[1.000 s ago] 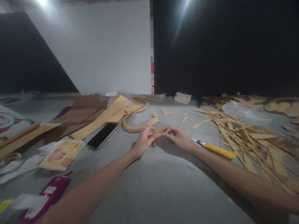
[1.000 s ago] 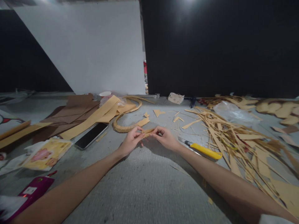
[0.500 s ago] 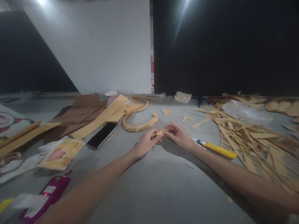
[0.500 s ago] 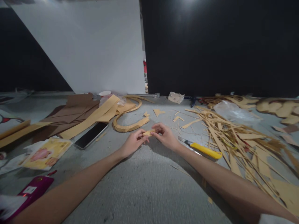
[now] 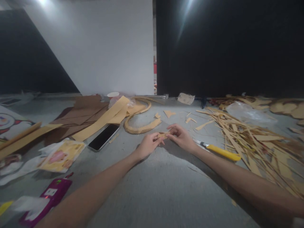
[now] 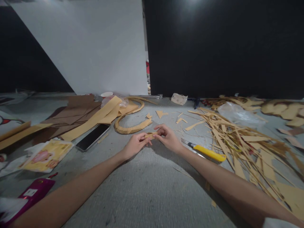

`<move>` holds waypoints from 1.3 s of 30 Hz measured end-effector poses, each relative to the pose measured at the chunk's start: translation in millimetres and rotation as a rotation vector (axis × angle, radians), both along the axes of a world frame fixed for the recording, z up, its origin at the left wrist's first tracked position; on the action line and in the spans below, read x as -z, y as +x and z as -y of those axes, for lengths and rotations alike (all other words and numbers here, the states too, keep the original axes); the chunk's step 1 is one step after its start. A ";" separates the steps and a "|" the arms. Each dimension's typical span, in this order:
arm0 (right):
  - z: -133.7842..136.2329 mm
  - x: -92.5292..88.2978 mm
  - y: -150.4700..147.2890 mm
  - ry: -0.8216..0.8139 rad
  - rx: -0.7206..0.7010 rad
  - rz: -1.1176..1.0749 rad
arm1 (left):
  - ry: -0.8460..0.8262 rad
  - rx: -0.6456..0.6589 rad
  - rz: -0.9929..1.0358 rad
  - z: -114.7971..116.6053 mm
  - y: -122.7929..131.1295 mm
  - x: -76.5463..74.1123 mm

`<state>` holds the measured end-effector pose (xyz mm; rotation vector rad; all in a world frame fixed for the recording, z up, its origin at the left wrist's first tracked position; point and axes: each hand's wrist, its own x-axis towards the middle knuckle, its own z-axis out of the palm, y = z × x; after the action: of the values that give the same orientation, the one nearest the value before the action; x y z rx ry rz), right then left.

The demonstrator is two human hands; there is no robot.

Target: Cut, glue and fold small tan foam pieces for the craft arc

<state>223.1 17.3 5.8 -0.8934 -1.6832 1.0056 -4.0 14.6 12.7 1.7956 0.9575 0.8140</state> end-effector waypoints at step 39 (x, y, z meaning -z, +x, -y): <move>2.8 0.7 -5.4 -0.007 -0.022 0.084 | 0.083 -0.077 -0.145 5.7 2.2 -6.9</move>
<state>217.8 14.5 5.1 -0.9347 -1.7637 1.0018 -1.7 8.9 19.6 1.9203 1.1063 0.7898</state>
